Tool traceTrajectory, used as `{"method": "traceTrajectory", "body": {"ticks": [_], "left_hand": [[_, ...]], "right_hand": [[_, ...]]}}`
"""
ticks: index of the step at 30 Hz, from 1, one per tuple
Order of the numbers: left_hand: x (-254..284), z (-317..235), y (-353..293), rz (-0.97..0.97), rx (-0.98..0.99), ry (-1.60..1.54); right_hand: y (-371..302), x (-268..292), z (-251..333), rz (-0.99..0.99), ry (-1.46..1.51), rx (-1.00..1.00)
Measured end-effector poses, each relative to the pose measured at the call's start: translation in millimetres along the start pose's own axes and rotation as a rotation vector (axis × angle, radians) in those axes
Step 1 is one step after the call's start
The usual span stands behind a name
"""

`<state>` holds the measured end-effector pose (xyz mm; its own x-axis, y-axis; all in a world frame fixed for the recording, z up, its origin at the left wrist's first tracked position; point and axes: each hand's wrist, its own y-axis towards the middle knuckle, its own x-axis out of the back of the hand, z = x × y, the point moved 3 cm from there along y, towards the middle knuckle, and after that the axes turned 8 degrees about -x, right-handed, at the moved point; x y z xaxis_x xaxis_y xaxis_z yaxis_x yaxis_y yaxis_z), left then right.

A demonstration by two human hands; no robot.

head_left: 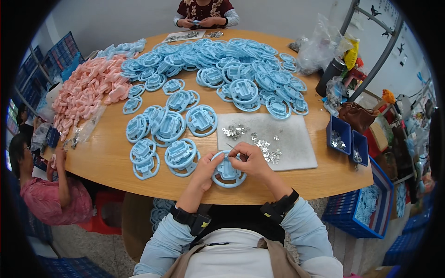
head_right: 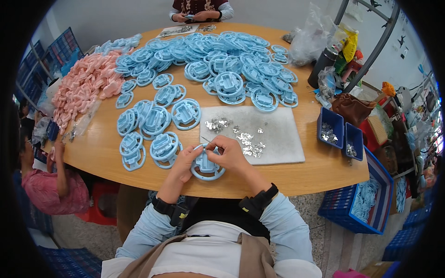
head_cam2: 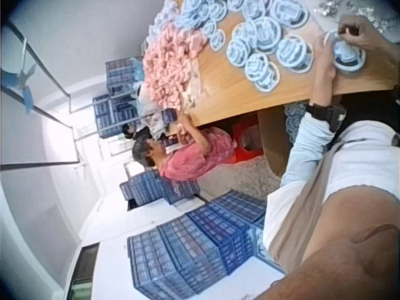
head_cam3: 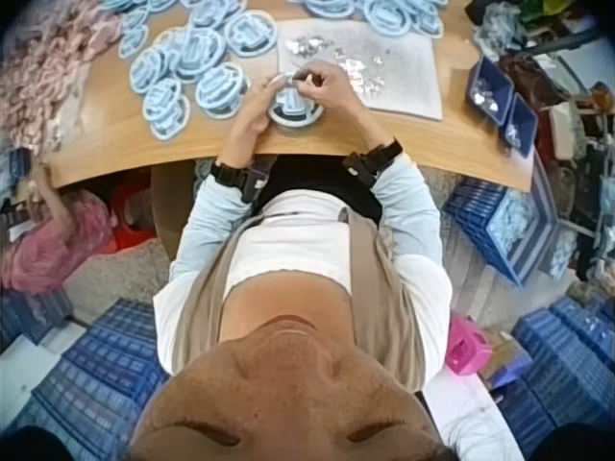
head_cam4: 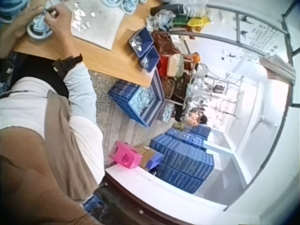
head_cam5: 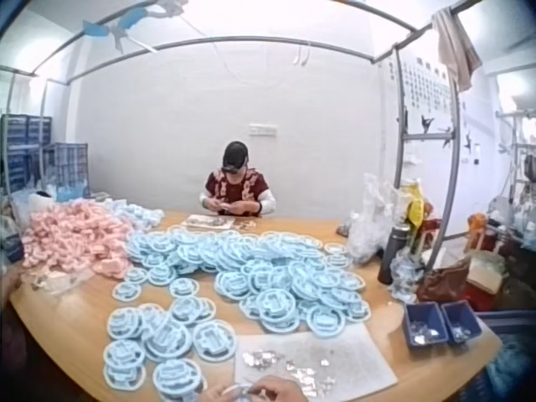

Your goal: Manually assemble small metal or plastic components onto a larger blue plastic circular base.

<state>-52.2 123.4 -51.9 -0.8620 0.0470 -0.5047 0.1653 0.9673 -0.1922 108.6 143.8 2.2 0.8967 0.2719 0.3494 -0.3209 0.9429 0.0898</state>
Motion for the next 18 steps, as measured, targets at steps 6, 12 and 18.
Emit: {"method": "traceTrajectory", "body": {"ticks": [6,12,18], "left_hand": [[2,2,0,0.015,0.008,-0.015],[1,2,0,0.008,0.004,-0.030],[-4,-1,-2,0.011,0.002,0.032]], "right_hand": [[-2,-2,0,-0.050,-0.136,0.093],[-9,4,5,-0.095,-0.383,0.281],[-14,1,12,-0.072,-0.511,0.359]]}}
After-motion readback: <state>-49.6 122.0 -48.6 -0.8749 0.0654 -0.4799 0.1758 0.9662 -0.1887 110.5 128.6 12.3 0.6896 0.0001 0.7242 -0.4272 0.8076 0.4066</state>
